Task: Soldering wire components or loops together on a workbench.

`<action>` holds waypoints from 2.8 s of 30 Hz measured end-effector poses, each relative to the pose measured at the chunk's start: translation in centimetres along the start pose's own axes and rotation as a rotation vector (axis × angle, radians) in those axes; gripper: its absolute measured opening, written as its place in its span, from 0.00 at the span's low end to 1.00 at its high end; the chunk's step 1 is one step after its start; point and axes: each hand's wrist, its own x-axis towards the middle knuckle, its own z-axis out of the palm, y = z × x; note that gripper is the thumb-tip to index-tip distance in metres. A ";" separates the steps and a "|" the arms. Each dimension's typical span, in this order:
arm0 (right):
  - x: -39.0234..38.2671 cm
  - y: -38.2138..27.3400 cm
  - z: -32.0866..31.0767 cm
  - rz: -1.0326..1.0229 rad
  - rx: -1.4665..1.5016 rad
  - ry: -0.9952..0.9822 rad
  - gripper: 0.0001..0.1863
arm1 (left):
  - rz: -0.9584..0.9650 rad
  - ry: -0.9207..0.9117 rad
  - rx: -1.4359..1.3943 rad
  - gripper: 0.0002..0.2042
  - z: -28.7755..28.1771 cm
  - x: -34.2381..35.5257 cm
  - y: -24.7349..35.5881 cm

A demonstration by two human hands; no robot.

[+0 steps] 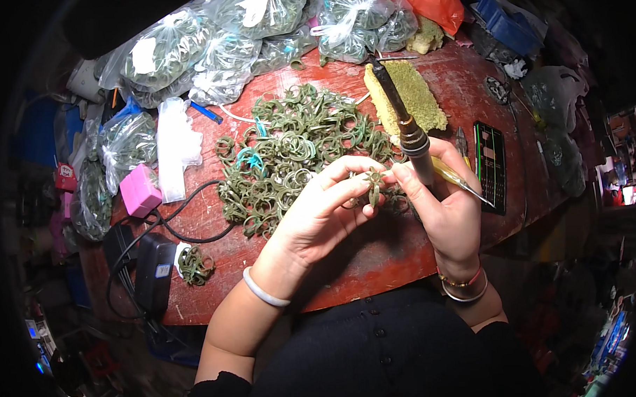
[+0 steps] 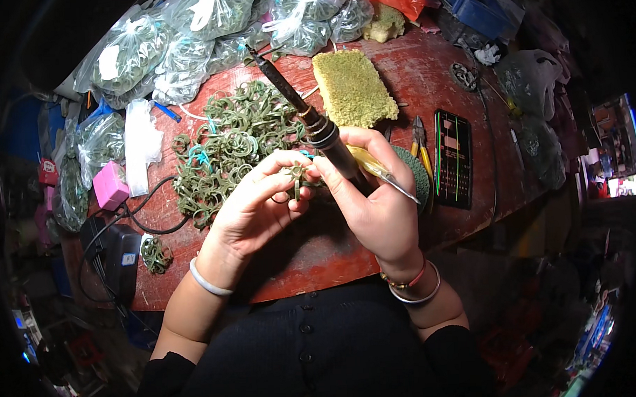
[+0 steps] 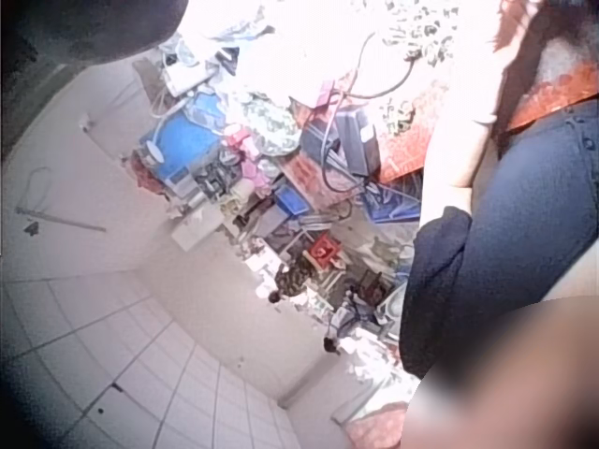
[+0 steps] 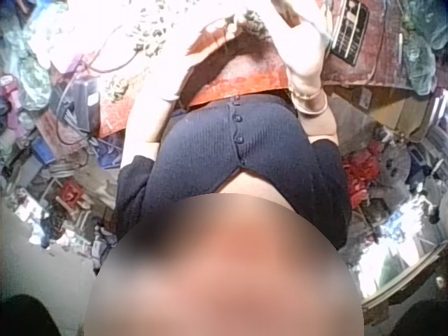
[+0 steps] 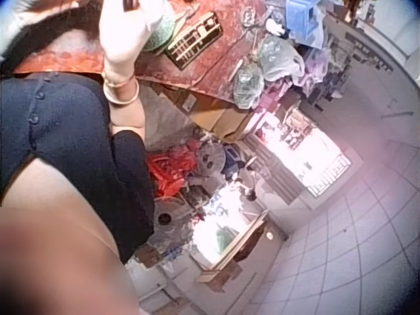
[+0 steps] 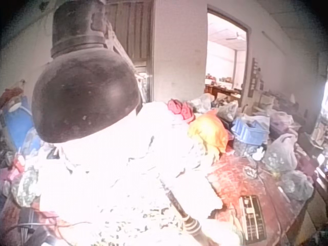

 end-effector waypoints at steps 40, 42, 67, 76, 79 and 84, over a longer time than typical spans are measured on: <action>-1.3 -0.6 -0.5 -0.215 -0.271 -0.002 0.08 | 0.139 0.132 0.131 0.07 0.5 -0.2 -0.1; -1.5 -0.4 -0.4 -0.205 -0.261 0.011 0.07 | 0.143 0.140 0.134 0.07 0.5 -0.2 -0.1; -1.0 -1.1 -0.9 -0.008 -0.075 0.101 0.05 | 0.161 0.224 0.198 0.10 0.1 -0.2 0.6; 0.5 2.8 -1.2 -0.141 -0.489 0.044 0.18 | 0.029 0.003 -0.051 0.11 -0.2 -0.3 1.4; 0.7 3.0 -0.8 -0.139 -0.579 -0.055 0.18 | -0.057 0.035 -0.037 0.10 -0.9 -0.6 0.8; 0.6 3.3 -0.9 -0.099 -0.501 -0.063 0.16 | -0.001 0.054 -0.024 0.10 0.3 -0.3 0.9</action>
